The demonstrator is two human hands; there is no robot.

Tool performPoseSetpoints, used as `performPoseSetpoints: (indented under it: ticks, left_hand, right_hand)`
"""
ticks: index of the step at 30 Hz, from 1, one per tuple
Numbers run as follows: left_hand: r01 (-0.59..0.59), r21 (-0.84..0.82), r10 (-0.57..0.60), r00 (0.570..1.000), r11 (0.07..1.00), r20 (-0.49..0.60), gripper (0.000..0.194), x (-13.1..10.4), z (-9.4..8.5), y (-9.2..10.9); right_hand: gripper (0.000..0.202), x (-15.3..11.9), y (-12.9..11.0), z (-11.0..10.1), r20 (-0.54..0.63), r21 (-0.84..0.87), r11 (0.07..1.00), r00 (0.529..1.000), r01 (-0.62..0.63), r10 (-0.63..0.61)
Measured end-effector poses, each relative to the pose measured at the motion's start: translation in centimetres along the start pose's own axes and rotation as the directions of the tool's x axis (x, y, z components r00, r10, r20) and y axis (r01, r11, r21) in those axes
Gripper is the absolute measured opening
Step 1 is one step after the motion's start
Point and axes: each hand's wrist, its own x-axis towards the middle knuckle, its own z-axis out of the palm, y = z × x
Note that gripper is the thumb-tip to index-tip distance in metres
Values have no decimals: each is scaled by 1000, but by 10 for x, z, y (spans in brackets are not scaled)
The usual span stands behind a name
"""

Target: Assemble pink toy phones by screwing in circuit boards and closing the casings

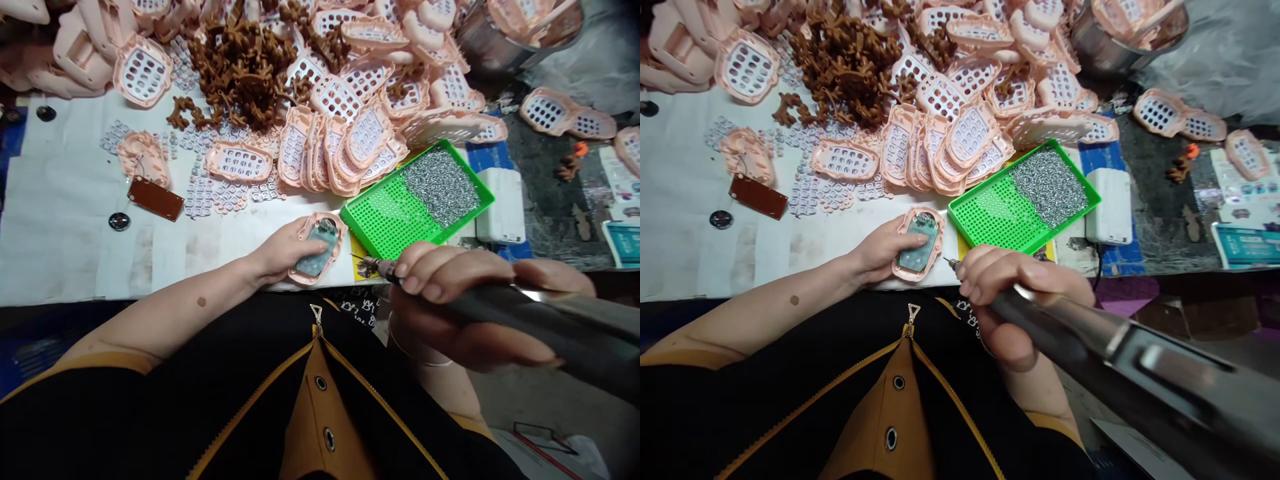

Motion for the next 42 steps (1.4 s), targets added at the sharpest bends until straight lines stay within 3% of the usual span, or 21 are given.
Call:
performPoseSetpoints:
  ticks: [2,3,6,8,11,16,22,28,36,39,42]
  left_hand:
    - [-86,249,44,985,965,167,41,-10,-5,6]
    - [-159,370,64,965,915,255,42,-15,-5,10]
    - [-377,634,70,888,675,454,54,-28,2,22]
    - [-443,712,22,856,545,516,64,-32,10,27]
    - [-472,748,-20,840,467,542,69,-33,18,26]
    - [-502,727,-1,823,470,568,66,-32,18,20]
    - [-496,728,8,829,474,559,65,-34,15,20]
    - [-518,717,19,816,467,578,66,-33,14,20]
    - [-578,614,87,762,537,642,64,-32,9,19]
    - [-518,600,80,793,610,604,58,-33,8,20]
    - [-326,626,38,903,708,427,44,-33,8,20]
  right_hand:
    - [32,9,-7,1,-118,-74,970,963,234,-241]
    - [29,13,-9,1,-160,-112,950,938,292,-307]
    - [30,20,-10,0,-184,-119,947,930,300,-318]
    - [32,20,-8,-2,-146,-42,953,942,299,-302]
    - [35,16,-6,-6,-95,64,959,959,275,-268]
    - [34,12,-8,-5,-32,127,969,978,210,-208]
    - [32,11,-11,5,-59,180,958,975,223,-216]
    - [33,11,-11,3,-57,103,974,979,203,-198]
    - [31,17,-17,-6,33,116,982,987,151,-156]
    - [31,19,-17,-3,-15,117,980,987,161,-161]
    - [28,19,-18,2,-99,61,969,968,238,-232]
